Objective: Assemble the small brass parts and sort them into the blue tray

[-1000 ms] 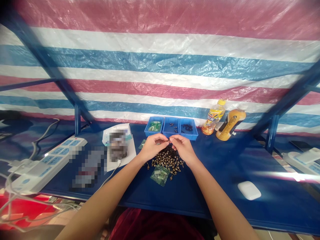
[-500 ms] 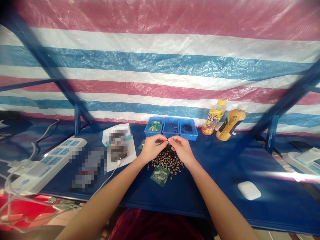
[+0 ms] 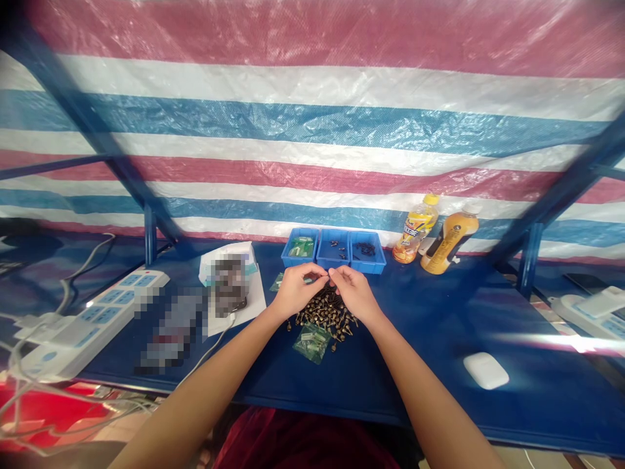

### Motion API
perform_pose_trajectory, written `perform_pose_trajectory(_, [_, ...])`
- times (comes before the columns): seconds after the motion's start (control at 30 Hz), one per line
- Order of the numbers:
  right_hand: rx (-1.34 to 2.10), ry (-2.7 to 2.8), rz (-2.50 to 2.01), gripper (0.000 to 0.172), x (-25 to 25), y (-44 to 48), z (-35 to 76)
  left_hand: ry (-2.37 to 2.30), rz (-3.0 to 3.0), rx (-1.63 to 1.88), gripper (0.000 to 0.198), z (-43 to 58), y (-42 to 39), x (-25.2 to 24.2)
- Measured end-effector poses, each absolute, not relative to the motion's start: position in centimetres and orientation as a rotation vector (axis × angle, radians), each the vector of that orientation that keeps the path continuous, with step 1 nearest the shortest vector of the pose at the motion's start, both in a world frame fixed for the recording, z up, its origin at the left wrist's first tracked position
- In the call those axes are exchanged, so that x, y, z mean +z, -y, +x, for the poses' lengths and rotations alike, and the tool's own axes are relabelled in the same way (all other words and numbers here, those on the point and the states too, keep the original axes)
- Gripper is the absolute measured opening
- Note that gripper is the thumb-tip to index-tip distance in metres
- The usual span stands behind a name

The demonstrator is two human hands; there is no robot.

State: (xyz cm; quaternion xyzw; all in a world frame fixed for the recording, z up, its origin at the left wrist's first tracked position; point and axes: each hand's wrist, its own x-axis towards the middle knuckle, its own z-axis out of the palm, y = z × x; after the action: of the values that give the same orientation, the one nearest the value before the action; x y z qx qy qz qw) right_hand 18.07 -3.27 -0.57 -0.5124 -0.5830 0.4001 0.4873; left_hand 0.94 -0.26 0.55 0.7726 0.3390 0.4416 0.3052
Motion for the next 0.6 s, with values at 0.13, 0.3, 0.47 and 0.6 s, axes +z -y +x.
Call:
perform_pose_trajectory(0.13, [0.994, 1.434, -1.223, 0.045, -1.04, 3.11, 18.03, -0.893, 2.085, 1.140, 0.012, 0.87, 0.29, 0.68])
perform_pose_trajectory(0.3, [1.056, 1.412, -1.171, 0.045, -0.86, 3.22, 17.81, -0.881, 2.085, 1.125, 0.013, 0.79, 0.32, 0.73])
perform_pose_trajectory(0.47, [1.021, 1.452, -1.175, 0.043, -0.63, 3.40, 17.80, -0.861, 2.005, 1.116, 0.013, 0.85, 0.23, 0.62])
perform_pose_trajectory(0.6, [0.995, 1.464, -1.189, 0.042, -0.44, 3.55, 17.77, -0.846, 1.938, 1.083, 0.015, 0.85, 0.11, 0.51])
